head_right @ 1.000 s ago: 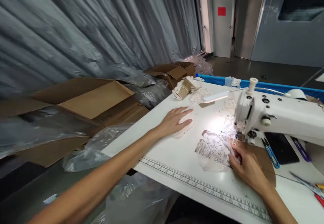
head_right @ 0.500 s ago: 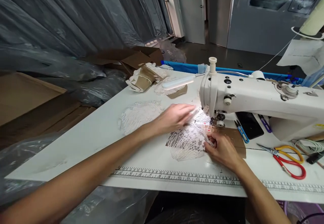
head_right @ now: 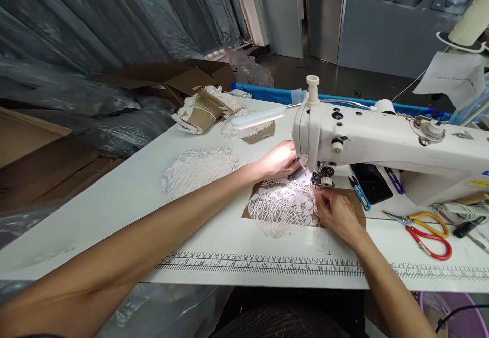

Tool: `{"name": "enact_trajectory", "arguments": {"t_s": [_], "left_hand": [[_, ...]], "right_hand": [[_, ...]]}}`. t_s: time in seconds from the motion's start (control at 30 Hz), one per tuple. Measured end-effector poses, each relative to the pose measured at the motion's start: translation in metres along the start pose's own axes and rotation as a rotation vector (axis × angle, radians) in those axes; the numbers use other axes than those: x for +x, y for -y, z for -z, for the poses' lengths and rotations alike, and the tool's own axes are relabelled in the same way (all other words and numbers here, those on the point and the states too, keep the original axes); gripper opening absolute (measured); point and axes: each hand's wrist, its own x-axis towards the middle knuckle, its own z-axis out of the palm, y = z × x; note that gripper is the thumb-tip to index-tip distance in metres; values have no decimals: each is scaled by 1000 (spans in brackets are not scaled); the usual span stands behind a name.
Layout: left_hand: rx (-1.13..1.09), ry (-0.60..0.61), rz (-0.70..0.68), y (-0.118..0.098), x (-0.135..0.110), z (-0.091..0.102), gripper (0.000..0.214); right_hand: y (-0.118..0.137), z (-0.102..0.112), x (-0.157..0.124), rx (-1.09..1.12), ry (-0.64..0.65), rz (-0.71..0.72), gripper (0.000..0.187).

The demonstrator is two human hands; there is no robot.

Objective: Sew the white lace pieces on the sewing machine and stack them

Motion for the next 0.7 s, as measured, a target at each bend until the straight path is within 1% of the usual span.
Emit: {"name": "enact_trajectory", "arguments": {"t_s": [0.03, 0.1, 0.23, 0.3, 0.33, 0.4, 0.5, 0.57, 0.63, 0.7], "left_hand": [[-4, -21, 3, -7, -8, 1, 35], [-22, -24, -5, -26, -28, 0, 34], [-71, -32, -88, -68, -63, -5, 27], [-55, 27, -48, -78, -72, -7, 39], [-57, 66, -28, -79, -73, -7, 46], [-79, 149, -12, -72, -71, -5, 52], [-97, 216, -71, -53, -62, 1, 52], [-80, 192, -92, -43, -57, 4, 46], [-81, 108, -81, -38, -55, 6, 34], [-126, 32, -99, -36, -55, 5, 31]], "right_hand": [[0, 0, 0, 10, 8, -5, 41], [1, 0, -1, 19, 3, -2, 38], [5, -3, -2, -100, -47, 32, 20], [8, -5, 0, -188, -69, 53, 15], [9, -5, 1, -223, -81, 60, 14], [10, -4, 3, -269, -104, 52, 15], [9, 1, 4, -233, -103, 8, 18], [8, 3, 3, -136, -71, -17, 22], [7, 4, 2, -46, -40, -39, 27], [7, 3, 0, -4, -44, -60, 29]]}}
